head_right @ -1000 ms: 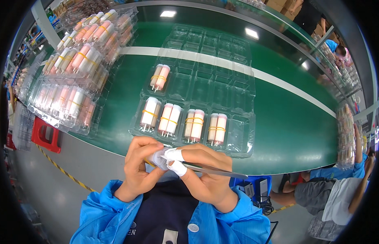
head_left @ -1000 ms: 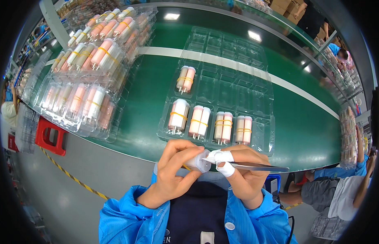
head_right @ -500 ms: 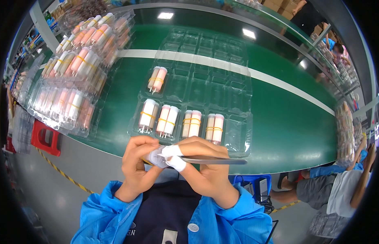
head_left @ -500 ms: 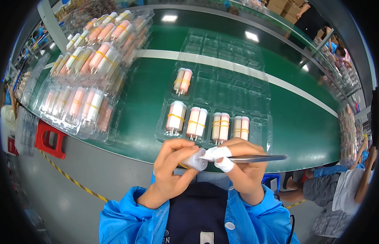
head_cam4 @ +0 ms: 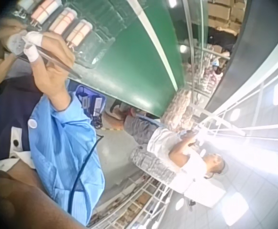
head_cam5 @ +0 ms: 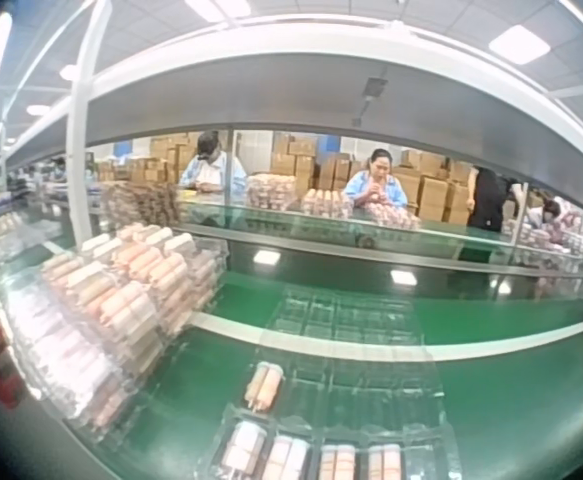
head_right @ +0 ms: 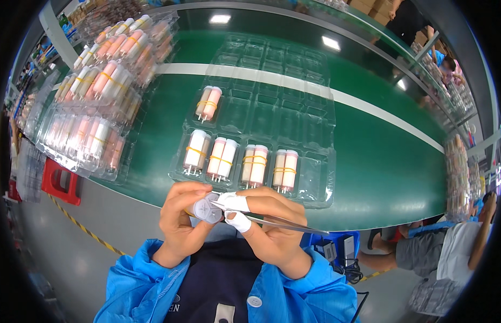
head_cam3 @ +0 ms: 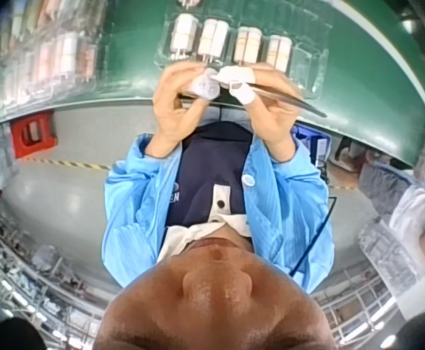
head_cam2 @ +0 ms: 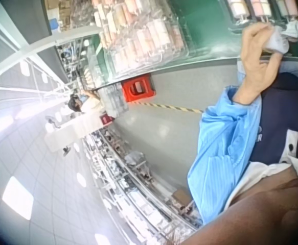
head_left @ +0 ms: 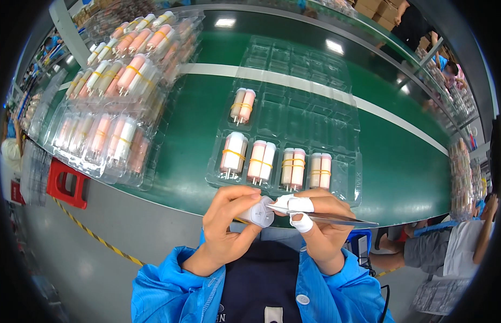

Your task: The person uses tweezers to insert small white components into cylindrical objects with rubber bands. They handle the objects one at a time, placing them into a clear plastic tray on the assembly line.

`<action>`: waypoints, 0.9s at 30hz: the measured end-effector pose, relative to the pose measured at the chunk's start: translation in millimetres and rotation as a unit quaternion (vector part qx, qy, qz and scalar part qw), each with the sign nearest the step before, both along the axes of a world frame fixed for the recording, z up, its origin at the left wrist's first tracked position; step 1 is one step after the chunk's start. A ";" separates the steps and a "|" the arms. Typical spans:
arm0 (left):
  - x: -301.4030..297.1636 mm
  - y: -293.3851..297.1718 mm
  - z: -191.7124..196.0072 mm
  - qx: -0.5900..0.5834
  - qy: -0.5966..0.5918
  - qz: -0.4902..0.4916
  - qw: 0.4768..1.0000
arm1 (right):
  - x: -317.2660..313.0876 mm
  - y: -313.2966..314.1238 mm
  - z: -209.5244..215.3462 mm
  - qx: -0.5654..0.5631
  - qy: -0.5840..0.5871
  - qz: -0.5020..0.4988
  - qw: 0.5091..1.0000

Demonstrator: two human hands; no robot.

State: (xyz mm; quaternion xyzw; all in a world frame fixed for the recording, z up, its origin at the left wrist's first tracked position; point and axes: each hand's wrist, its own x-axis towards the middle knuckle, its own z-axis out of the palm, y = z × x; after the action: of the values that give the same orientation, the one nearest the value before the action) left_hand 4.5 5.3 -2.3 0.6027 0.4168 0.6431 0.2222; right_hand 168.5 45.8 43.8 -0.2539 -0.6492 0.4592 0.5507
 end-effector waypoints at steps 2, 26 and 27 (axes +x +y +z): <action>0.1 -0.1 -0.2 0.001 0.001 0.001 1.000 | 0.4 1.3 3.0 0.020 -0.018 0.000 1.000; -1.6 -0.4 -0.6 -0.004 0.016 -0.009 1.000 | -1.2 3.7 3.4 0.029 -0.044 -0.013 0.999; -1.7 -0.3 -0.6 -0.005 0.017 -0.009 1.000 | -1.1 4.0 2.5 0.032 -0.052 -0.013 0.998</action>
State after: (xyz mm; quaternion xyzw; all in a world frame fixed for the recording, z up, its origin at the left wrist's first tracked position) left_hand 2.8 5.0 -2.9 0.6162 0.4184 0.6287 0.2235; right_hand 167.5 49.8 46.3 -0.2684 -0.6874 0.4174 0.5304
